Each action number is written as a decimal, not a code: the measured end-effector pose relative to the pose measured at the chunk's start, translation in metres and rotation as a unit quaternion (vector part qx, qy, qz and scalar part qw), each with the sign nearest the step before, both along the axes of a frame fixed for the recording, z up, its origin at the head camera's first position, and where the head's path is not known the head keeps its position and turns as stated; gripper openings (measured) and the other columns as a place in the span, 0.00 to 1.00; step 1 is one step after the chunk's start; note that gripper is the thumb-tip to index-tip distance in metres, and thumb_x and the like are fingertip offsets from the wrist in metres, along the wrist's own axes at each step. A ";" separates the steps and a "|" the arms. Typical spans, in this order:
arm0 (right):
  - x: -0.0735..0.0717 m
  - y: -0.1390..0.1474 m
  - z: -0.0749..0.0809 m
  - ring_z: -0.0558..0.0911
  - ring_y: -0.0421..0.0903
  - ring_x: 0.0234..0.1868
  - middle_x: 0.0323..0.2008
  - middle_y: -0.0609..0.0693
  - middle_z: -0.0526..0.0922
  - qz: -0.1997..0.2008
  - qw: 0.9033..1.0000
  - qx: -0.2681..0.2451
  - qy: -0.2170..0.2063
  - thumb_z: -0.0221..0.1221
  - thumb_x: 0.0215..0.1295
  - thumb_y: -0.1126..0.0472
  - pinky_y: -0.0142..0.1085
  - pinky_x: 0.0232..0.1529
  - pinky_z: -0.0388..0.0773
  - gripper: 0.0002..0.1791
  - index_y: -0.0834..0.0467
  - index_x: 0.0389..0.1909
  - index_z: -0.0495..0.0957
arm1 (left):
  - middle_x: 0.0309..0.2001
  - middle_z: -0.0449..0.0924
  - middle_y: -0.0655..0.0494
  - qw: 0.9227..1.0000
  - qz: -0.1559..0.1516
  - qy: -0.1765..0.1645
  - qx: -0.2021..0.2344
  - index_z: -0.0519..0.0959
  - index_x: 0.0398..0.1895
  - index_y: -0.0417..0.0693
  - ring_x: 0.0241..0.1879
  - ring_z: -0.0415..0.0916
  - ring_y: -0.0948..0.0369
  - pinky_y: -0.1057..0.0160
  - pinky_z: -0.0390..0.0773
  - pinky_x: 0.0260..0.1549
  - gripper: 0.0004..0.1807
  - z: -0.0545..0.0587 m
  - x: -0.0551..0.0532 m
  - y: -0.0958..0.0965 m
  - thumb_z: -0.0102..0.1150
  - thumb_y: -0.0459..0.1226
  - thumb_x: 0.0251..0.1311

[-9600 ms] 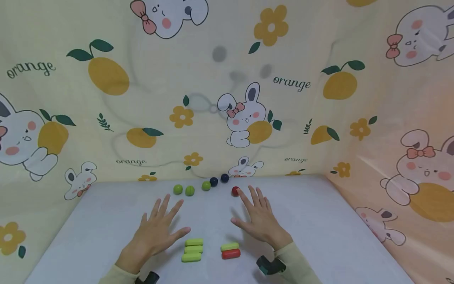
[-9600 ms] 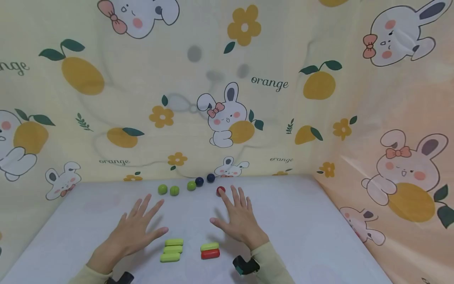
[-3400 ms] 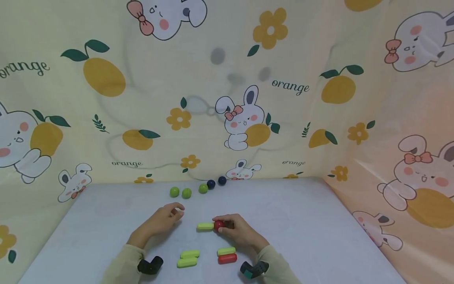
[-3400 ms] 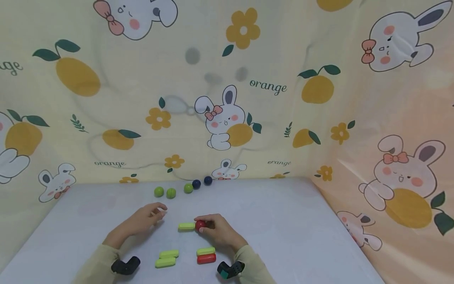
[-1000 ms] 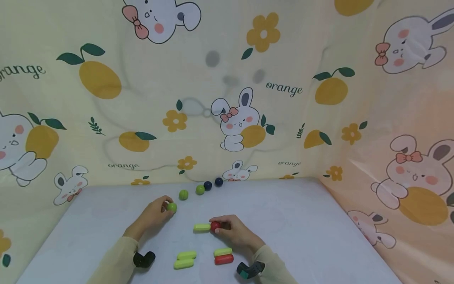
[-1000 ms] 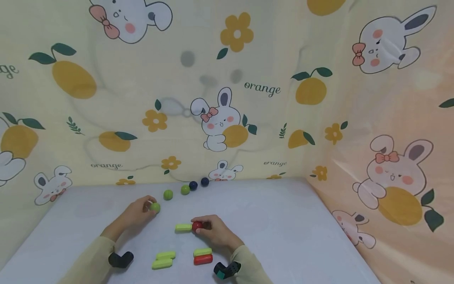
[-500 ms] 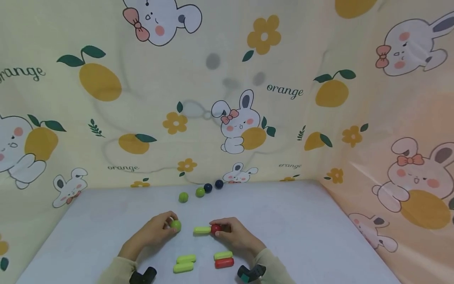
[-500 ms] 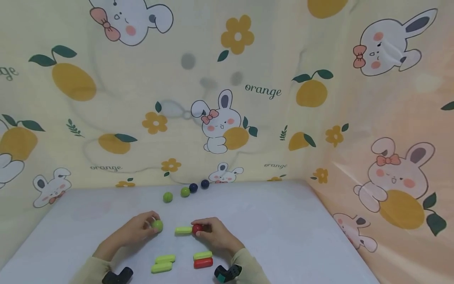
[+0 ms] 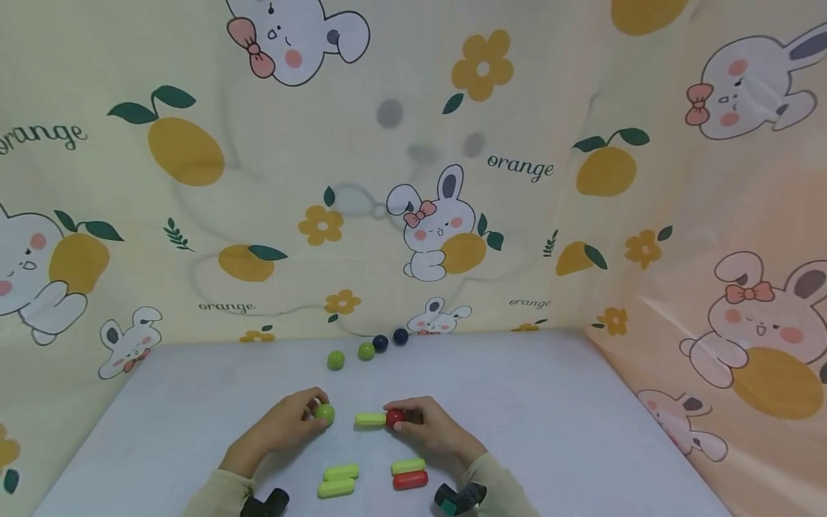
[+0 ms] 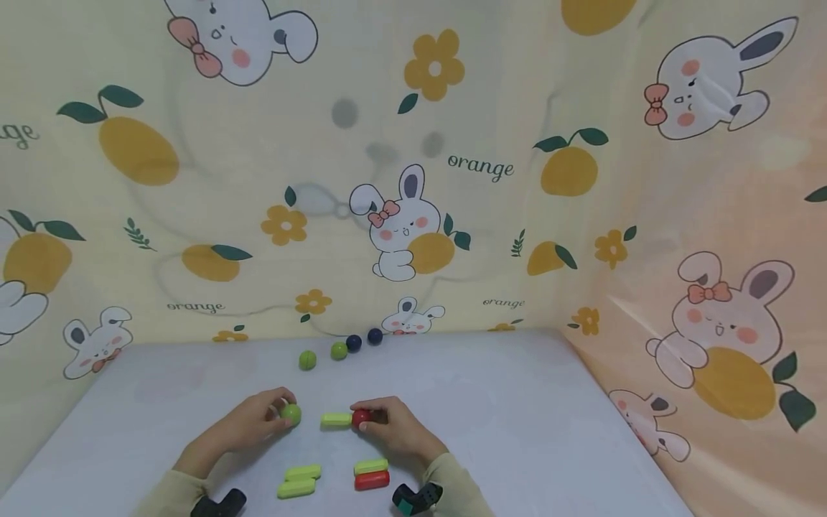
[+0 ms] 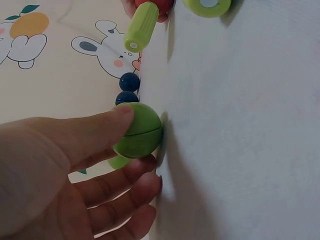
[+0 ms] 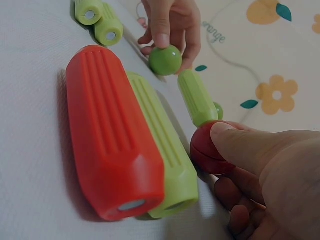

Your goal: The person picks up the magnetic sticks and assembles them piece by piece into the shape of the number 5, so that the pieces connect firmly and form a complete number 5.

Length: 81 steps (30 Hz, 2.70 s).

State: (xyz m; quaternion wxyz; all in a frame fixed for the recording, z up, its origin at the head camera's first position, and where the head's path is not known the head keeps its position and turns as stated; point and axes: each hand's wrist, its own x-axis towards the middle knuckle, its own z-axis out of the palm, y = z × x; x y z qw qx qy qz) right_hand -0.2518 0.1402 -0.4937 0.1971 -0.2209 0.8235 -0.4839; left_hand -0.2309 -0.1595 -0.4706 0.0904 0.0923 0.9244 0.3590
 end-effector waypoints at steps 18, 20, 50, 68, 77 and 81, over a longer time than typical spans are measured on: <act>0.000 -0.001 -0.002 0.78 0.42 0.51 0.57 0.48 0.83 -0.001 1.000 -0.005 0.002 0.60 0.71 0.63 0.31 0.54 0.77 0.20 0.50 0.62 0.80 | 0.39 0.80 0.57 1.000 -0.002 -0.004 -0.014 0.79 0.47 0.51 0.36 0.74 0.62 0.58 0.78 0.39 0.13 -0.001 0.000 0.005 0.68 0.35 0.60; 0.000 -0.001 -0.002 0.78 0.42 0.52 0.57 0.48 0.83 -0.002 1.000 -0.005 0.001 0.60 0.71 0.63 0.32 0.55 0.77 0.20 0.50 0.62 0.80 | 0.39 0.80 0.57 1.000 -0.004 -0.004 -0.017 0.79 0.47 0.51 0.36 0.74 0.62 0.58 0.78 0.39 0.13 -0.002 0.000 0.005 0.69 0.35 0.60; -0.001 -0.002 -0.003 0.78 0.41 0.51 0.58 0.50 0.83 0.002 1.000 0.009 0.022 0.60 0.71 0.62 0.27 0.51 0.75 0.20 0.52 0.63 0.79 | 0.38 0.79 0.56 0.999 -0.038 -0.013 -0.032 0.79 0.49 0.51 0.36 0.74 0.61 0.56 0.78 0.40 0.14 0.002 0.004 0.023 0.68 0.38 0.61; -0.001 -0.006 -0.002 0.77 0.42 0.52 0.59 0.49 0.82 -0.007 0.999 0.024 0.025 0.61 0.71 0.61 0.34 0.55 0.78 0.21 0.49 0.63 0.79 | 0.38 0.79 0.57 0.998 -0.040 -0.017 -0.042 0.79 0.49 0.51 0.36 0.73 0.61 0.56 0.78 0.40 0.13 0.002 0.002 0.031 0.68 0.41 0.63; -0.004 -0.003 -0.005 0.78 0.41 0.49 0.58 0.51 0.82 0.005 0.999 0.019 0.034 0.62 0.69 0.63 0.27 0.49 0.76 0.23 0.52 0.64 0.78 | 0.36 0.78 0.57 0.999 -0.032 -0.015 -0.041 0.79 0.49 0.51 0.35 0.72 0.61 0.57 0.76 0.38 0.13 0.004 0.003 0.033 0.67 0.40 0.63; -0.004 -0.004 -0.006 0.78 0.41 0.48 0.57 0.51 0.82 0.001 0.999 0.022 0.040 0.62 0.69 0.63 0.27 0.48 0.75 0.23 0.52 0.65 0.78 | 0.34 0.77 0.58 0.999 -0.027 -0.009 -0.044 0.79 0.49 0.51 0.34 0.71 0.61 0.59 0.75 0.36 0.13 0.003 0.004 0.033 0.67 0.40 0.64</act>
